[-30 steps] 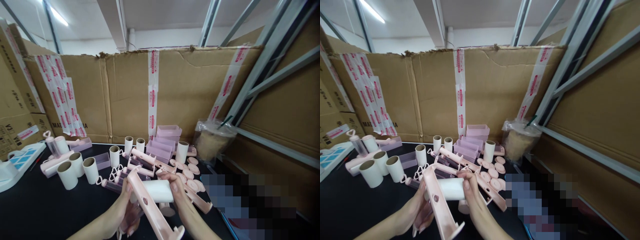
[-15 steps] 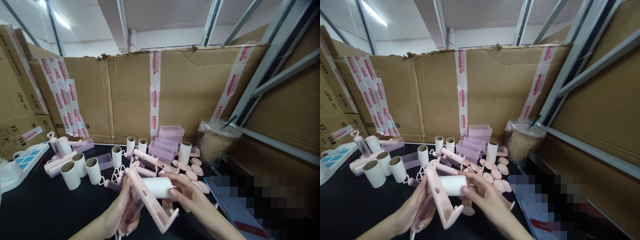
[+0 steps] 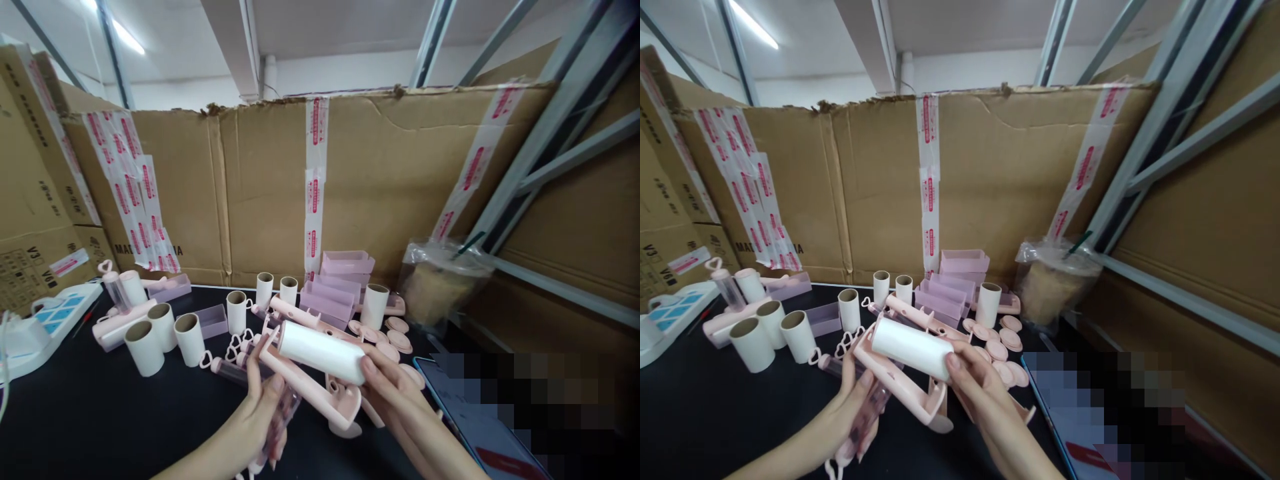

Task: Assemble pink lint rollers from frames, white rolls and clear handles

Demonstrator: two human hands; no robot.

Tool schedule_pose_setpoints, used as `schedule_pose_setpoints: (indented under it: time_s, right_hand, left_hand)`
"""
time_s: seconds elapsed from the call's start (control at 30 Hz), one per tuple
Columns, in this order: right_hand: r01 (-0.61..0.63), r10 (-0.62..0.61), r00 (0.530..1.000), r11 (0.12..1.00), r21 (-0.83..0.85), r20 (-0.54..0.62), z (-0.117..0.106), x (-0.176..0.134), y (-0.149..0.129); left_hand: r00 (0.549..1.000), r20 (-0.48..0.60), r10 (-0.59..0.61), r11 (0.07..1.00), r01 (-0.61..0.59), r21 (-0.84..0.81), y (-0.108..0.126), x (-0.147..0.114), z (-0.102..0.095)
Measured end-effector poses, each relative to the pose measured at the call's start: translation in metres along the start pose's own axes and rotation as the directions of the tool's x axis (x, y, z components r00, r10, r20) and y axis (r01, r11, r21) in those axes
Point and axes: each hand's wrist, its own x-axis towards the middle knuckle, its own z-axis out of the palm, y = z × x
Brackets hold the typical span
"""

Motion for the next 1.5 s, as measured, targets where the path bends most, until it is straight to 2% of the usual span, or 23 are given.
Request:
schedule_pose_setpoints:
  time_s: [0.1, 0.33, 0.47, 0.6, 0.77, 0.93, 1.0, 1.13, 1.33, 1.5]
  right_hand:
    - [-0.012, 0.012, 0.998, 1.000, 0.002, 0.059, 0.000, -0.001, 0.001]
    - [-0.013, 0.018, 0.999, 0.993, -0.115, 0.048, -0.002, -0.003, -0.002]
    - [0.017, 0.014, 0.992, 0.971, -0.237, 0.128, -0.003, -0.004, -0.004]
    - [0.048, -0.014, 0.988, 0.974, -0.222, 0.154, 0.001, -0.004, -0.001]
    - [0.055, -0.006, 0.967, 0.981, -0.186, 0.255, 0.008, -0.005, 0.010]
    - [0.073, -0.020, 0.963, 0.979, -0.190, 0.269, 0.008, -0.005, 0.012]
    - [0.102, -0.039, 0.961, 0.970, -0.222, 0.274, 0.009, -0.007, 0.010]
    - [0.122, -0.054, 0.954, 0.969, -0.217, 0.295, 0.020, -0.013, 0.011]
    - [0.134, -0.064, 0.942, 0.971, -0.196, 0.329, 0.025, -0.013, 0.017]
    - [0.125, -0.038, 0.941, 0.962, -0.241, 0.337, 0.016, -0.006, 0.018]
  left_hand:
    - [0.996, -0.068, 0.064, 0.995, -0.059, 0.079, 0.004, -0.004, 0.005]
    - [0.984, -0.045, 0.174, 0.979, -0.168, 0.116, 0.007, -0.006, 0.007]
    - [0.976, -0.091, 0.197, 0.973, -0.183, 0.138, 0.003, -0.005, 0.004]
    - [0.980, -0.082, 0.183, 0.974, -0.169, 0.151, 0.005, -0.008, 0.006]
    - [0.984, -0.097, 0.152, 0.984, -0.141, 0.111, 0.009, -0.011, 0.012]
    - [0.952, -0.076, 0.296, 0.954, -0.299, -0.036, 0.016, -0.009, 0.009]
    - [0.953, -0.118, 0.280, 0.954, -0.290, -0.080, 0.023, -0.008, 0.004]
    - [0.947, -0.222, 0.234, 0.971, -0.240, -0.001, 0.040, -0.010, -0.003]
    - [0.979, -0.193, 0.060, 0.997, -0.066, -0.027, 0.049, -0.013, 0.006]
    - [0.988, -0.140, 0.060, 0.989, -0.078, -0.127, 0.045, -0.010, 0.011]
